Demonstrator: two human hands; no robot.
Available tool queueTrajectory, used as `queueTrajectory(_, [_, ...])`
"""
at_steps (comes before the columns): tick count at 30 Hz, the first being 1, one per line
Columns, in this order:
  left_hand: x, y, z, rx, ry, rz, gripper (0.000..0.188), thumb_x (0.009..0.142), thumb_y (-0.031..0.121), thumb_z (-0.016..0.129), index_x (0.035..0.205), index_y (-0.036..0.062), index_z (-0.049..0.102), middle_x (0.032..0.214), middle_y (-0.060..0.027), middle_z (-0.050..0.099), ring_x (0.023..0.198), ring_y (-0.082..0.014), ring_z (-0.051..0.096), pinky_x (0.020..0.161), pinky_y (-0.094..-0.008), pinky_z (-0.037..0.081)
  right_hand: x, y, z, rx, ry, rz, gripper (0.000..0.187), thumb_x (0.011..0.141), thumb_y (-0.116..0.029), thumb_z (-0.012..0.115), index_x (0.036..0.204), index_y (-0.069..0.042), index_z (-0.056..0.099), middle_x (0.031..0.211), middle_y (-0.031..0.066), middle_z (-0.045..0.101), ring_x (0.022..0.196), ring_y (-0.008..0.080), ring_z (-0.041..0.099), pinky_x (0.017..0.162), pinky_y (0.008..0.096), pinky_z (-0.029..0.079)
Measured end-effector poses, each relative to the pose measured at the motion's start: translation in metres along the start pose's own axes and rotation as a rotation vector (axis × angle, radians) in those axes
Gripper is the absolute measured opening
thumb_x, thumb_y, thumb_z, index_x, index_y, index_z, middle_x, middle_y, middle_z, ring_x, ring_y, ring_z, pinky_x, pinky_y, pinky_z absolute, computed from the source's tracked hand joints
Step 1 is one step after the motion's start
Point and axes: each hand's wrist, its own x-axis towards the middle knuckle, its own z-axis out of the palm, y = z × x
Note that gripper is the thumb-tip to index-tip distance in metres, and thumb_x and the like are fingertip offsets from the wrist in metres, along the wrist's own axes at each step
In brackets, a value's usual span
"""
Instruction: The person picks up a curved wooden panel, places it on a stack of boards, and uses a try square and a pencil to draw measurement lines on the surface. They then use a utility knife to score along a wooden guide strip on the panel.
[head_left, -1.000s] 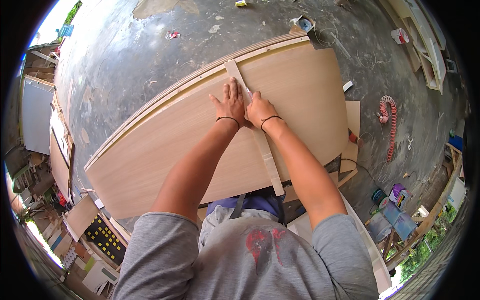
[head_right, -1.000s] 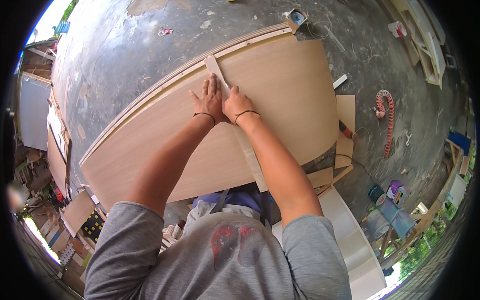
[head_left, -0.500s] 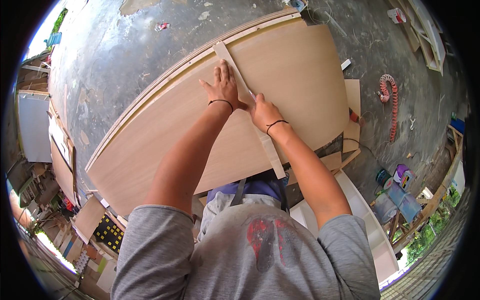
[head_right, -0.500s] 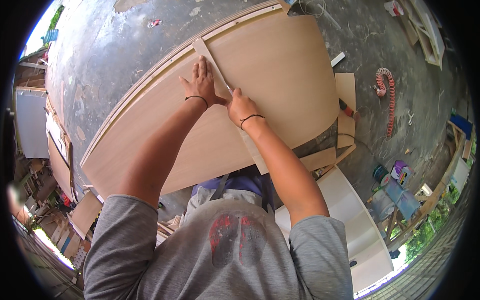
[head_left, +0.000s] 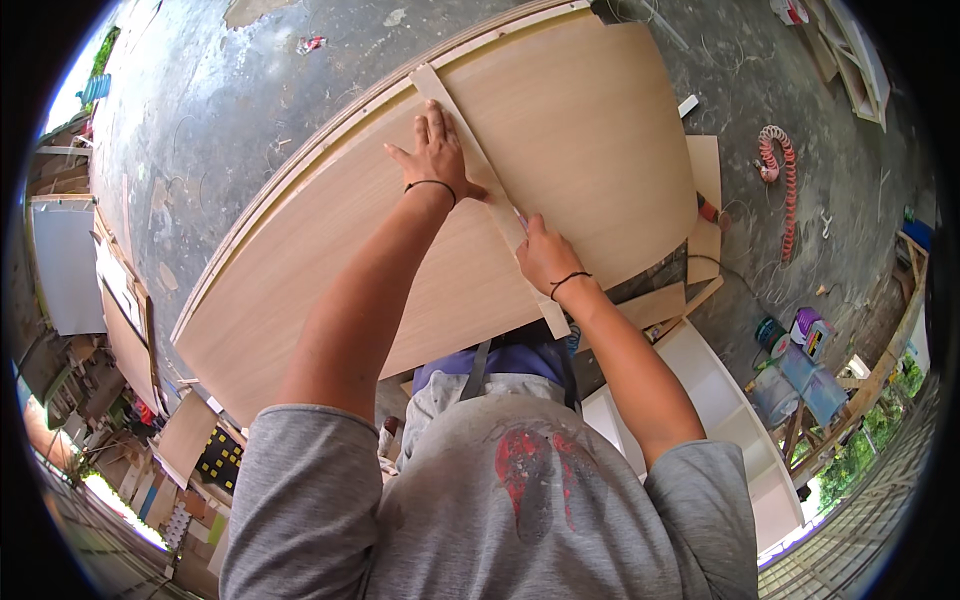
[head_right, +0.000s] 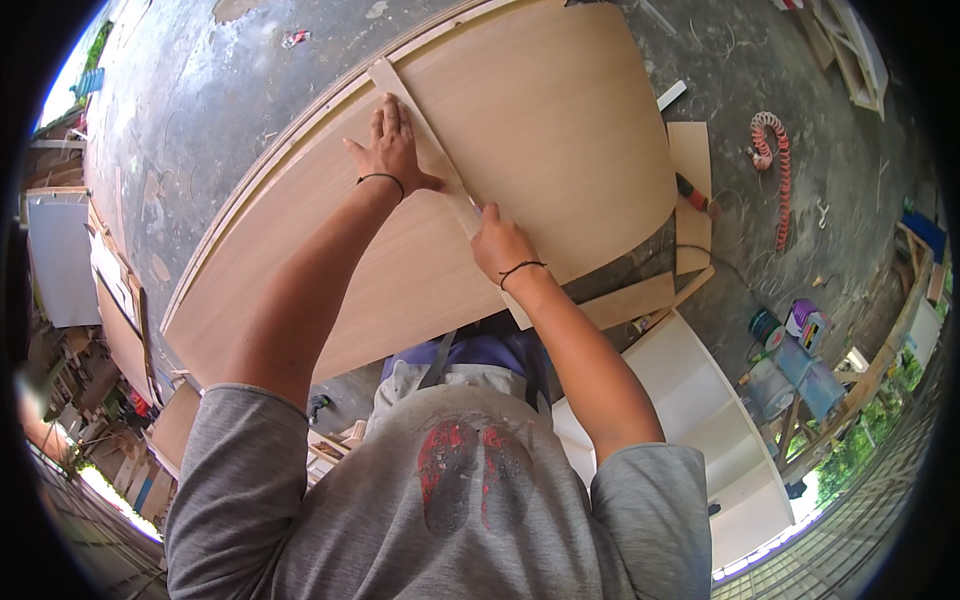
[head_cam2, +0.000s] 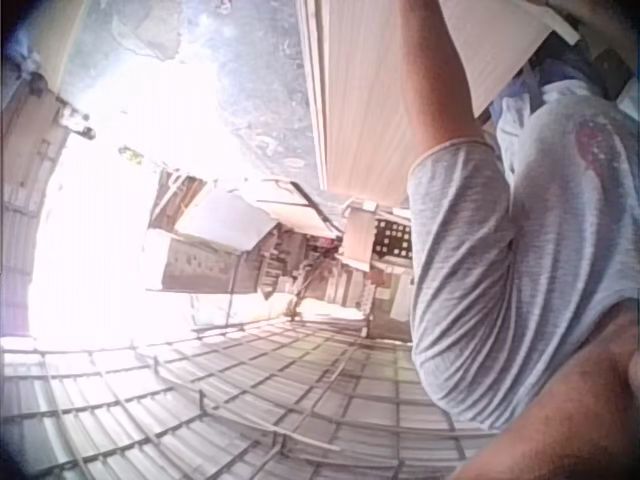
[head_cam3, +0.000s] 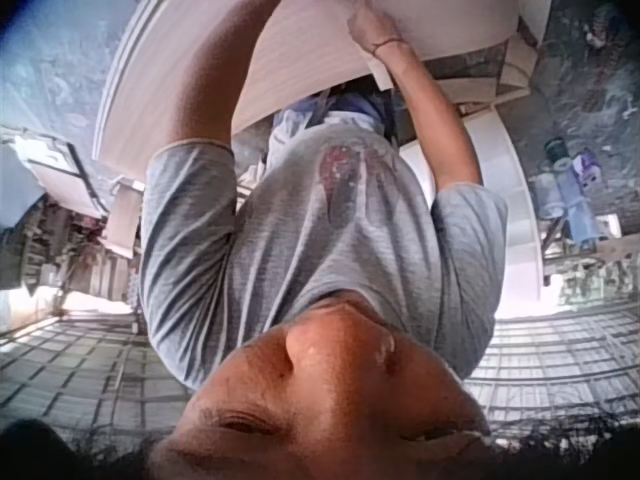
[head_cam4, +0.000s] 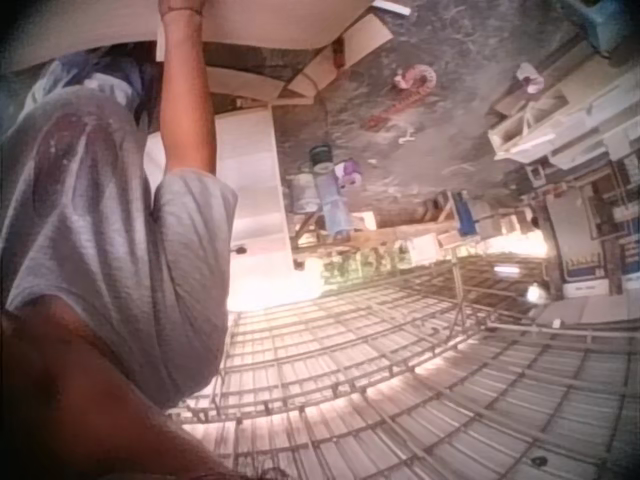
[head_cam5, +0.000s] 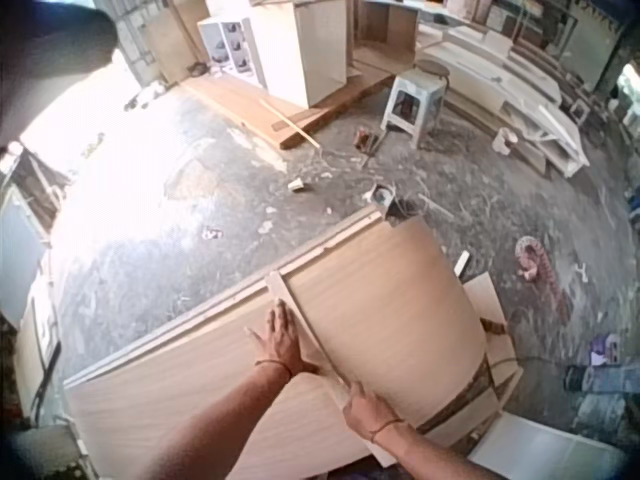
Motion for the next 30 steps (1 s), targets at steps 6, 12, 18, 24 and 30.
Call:
queueTrajectory(6, [0.000, 0.000, 0.001, 0.021, -0.011, 0.001, 0.138, 0.039, 0.067, 0.076, 0.143, 0.0060, 0.009, 0.150, -0.0054, 0.005, 0.137, -0.0225, 0.012, 0.096, -0.0666, 0.027, -0.027, 0.016, 0.008, -0.004, -0.027, 0.037, 0.029, 0.082, -0.015, 0.045, 0.102, 0.006, 0.040, 0.080, 0.0320, 0.058, 0.079, 0.0480, 0.057, 0.072, 0.0528, 0.046])
queueTrajectory(12, [0.001, 0.000, 0.000, -0.015, 0.010, 0.004, 0.137, 0.039, 0.064, 0.078, 0.142, 0.0053, 0.008, 0.150, -0.0054, 0.004, 0.137, -0.0229, 0.013, 0.097, -0.0669, 0.025, -0.034, 0.024, 0.005, -0.030, -0.043, 0.047, 0.029, 0.083, -0.017, 0.045, 0.101, 0.005, 0.039, 0.078, 0.0324, 0.058, 0.076, 0.0481, 0.057, 0.071, 0.0539, 0.045])
queueTrajectory(18, [-0.001, -0.005, -0.001, -0.029, -0.011, 0.014, 0.137, 0.040, 0.062, 0.079, 0.142, 0.0052, 0.008, 0.150, -0.0065, 0.004, 0.137, -0.0238, 0.012, 0.097, -0.0677, 0.025, -0.012, -0.009, -0.021, 0.027, 0.060, -0.063, 0.029, 0.084, -0.018, 0.045, 0.102, 0.004, 0.041, 0.079, 0.0318, 0.058, 0.077, 0.0472, 0.058, 0.072, 0.0528, 0.047])
queueTrajectory(24, [0.001, -0.008, -0.002, -0.062, -0.026, 0.029, 0.134, 0.041, 0.062, 0.079, 0.143, 0.0067, 0.010, 0.150, -0.0079, 0.003, 0.137, -0.0236, 0.013, 0.096, -0.0682, 0.024, 0.100, -0.078, -0.038, 0.008, 0.184, -0.146, 0.030, 0.083, -0.020, 0.046, 0.099, 0.005, 0.042, 0.085, 0.0302, 0.060, 0.082, 0.0445, 0.059, 0.074, 0.0499, 0.048])
queueTrajectory(30, [0.000, -0.012, -0.002, -0.078, -0.055, 0.049, 0.129, 0.044, 0.059, 0.080, 0.143, 0.0105, 0.011, 0.150, -0.0073, 0.002, 0.137, -0.0246, 0.012, 0.097, -0.0675, 0.024, 0.129, -0.097, -0.041, -0.051, 0.127, -0.106, 0.033, 0.083, -0.021, 0.044, 0.103, 0.004, 0.042, 0.094, 0.0300, 0.059, 0.089, 0.0431, 0.057, 0.079, 0.0482, 0.046])
